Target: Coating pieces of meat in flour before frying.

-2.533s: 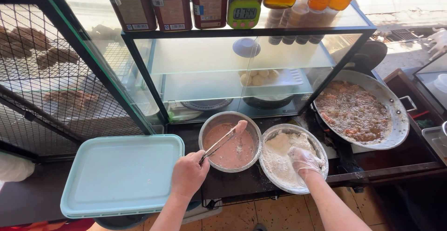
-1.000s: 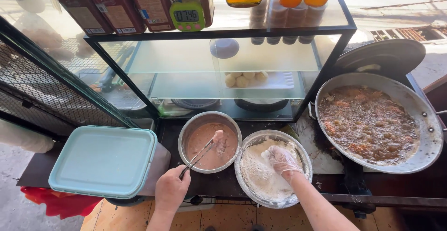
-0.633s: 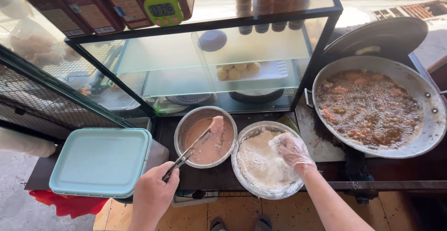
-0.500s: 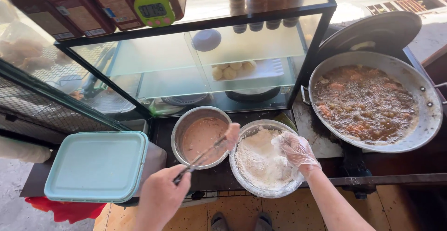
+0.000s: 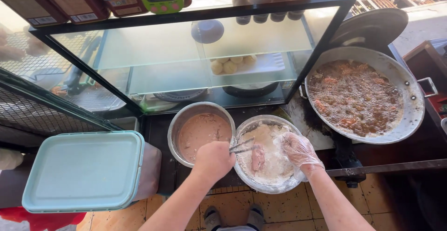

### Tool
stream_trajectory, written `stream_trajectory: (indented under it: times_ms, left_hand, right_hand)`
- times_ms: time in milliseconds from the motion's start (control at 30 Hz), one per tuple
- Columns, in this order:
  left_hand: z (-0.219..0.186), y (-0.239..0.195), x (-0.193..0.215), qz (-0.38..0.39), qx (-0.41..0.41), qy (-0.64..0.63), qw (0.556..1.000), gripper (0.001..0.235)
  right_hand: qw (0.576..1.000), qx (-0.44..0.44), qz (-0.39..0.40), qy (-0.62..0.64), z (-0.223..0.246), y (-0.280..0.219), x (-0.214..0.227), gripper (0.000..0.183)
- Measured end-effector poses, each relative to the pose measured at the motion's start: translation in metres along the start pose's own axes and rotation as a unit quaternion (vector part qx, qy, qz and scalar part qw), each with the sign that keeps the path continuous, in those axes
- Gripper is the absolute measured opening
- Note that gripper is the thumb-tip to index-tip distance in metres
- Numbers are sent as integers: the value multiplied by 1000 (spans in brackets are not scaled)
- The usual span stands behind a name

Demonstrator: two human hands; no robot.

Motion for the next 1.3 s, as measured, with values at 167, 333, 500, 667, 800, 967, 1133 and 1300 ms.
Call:
stream_trajectory:
  times_ms: [167, 333, 500, 667, 800, 967, 1133, 1300]
  left_hand:
    - [50, -23, 61, -45, 78, -14, 996, 30]
    - [129, -46, 95, -67, 110, 5, 992, 30]
    - [167, -55, 82, -22, 156, -7, 988, 34]
    - [176, -61, 62, 34, 194, 39, 980, 27]
    - [180, -50, 40, 55, 183, 43, 981, 30]
    - [168, -34, 22, 122, 115, 97, 981, 15]
    - [180, -15, -5, 79, 63, 98, 990, 13]
    - [165, -3, -12, 43, -13, 129, 991, 11]
  right_hand:
    - [992, 26, -15, -122, -5, 32, -41, 25]
    - [966, 142, 55, -209, 91, -33, -71, 35]
    - [870, 151, 27, -468, 164, -61, -103, 55]
    - [841, 131, -14, -525, 203, -72, -94, 40]
    - [949, -40, 59, -308, 142, -16, -127, 41]
    - [881, 162, -68, -440, 142, -14, -129, 22]
    - [952, 66, -41, -297, 110, -8, -95, 25]
    - [986, -128, -20, -106, 16, 9, -93, 54]
Point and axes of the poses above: each hand's wrist, its own y-axis towards the middle knuckle, its own x-axis out of the back of the hand, z = x × y, the point moved 7 cm from there along y, towards the middle knuckle, and after that the axes turned 13 degrees about -x, right-handed, at the moved point
